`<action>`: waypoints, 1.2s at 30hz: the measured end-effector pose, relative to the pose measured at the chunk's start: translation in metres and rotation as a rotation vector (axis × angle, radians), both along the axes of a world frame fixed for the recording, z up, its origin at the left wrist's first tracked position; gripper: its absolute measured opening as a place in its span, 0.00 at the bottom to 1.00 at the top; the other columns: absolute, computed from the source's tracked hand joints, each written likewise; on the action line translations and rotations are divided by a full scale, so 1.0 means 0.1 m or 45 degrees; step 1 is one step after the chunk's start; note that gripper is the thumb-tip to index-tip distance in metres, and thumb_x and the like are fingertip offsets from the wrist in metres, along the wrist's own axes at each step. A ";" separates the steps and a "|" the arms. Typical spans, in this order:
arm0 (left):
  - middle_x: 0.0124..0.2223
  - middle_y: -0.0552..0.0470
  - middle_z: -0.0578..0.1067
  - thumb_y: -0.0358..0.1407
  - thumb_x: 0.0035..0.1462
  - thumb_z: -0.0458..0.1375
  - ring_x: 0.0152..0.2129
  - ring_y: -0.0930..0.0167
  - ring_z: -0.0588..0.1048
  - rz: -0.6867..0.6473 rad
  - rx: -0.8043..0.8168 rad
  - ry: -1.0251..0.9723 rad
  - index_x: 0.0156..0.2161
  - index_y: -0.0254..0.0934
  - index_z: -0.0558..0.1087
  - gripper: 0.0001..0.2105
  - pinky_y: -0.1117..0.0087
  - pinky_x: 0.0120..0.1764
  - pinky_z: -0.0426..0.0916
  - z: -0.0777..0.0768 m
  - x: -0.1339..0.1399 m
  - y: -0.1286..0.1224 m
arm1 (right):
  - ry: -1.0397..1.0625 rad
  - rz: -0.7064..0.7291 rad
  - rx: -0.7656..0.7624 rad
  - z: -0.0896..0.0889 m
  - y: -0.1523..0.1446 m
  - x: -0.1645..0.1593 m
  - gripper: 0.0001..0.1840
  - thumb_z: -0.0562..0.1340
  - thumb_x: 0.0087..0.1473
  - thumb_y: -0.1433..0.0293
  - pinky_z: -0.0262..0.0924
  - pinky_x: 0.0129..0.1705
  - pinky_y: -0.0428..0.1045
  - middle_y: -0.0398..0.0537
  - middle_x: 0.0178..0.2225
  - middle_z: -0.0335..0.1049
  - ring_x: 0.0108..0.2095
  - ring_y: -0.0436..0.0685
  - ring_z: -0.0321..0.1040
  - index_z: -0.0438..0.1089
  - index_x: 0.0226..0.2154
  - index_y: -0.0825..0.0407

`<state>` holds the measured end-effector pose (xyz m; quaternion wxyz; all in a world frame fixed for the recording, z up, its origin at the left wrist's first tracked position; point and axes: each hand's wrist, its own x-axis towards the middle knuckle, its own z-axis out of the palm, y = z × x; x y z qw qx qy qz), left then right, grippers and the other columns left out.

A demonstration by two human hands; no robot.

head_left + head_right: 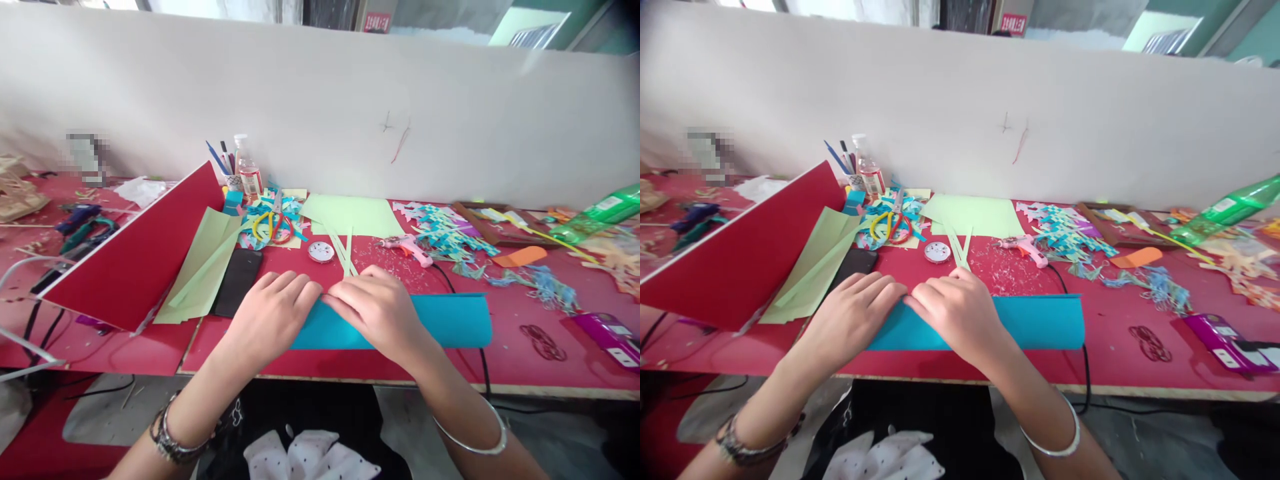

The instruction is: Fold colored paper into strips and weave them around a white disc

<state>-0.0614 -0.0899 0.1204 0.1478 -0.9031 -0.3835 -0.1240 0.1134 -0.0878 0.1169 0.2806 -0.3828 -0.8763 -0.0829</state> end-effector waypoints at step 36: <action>0.28 0.49 0.71 0.32 0.58 0.42 0.26 0.68 0.72 0.061 -0.482 0.212 0.34 0.35 0.63 0.08 0.73 0.24 0.60 -1.08 0.21 0.38 | -0.349 -0.335 -0.490 -1.19 0.34 0.56 0.16 0.49 0.56 0.63 0.43 0.26 0.45 0.45 0.22 0.70 0.23 0.51 0.63 0.66 0.25 0.52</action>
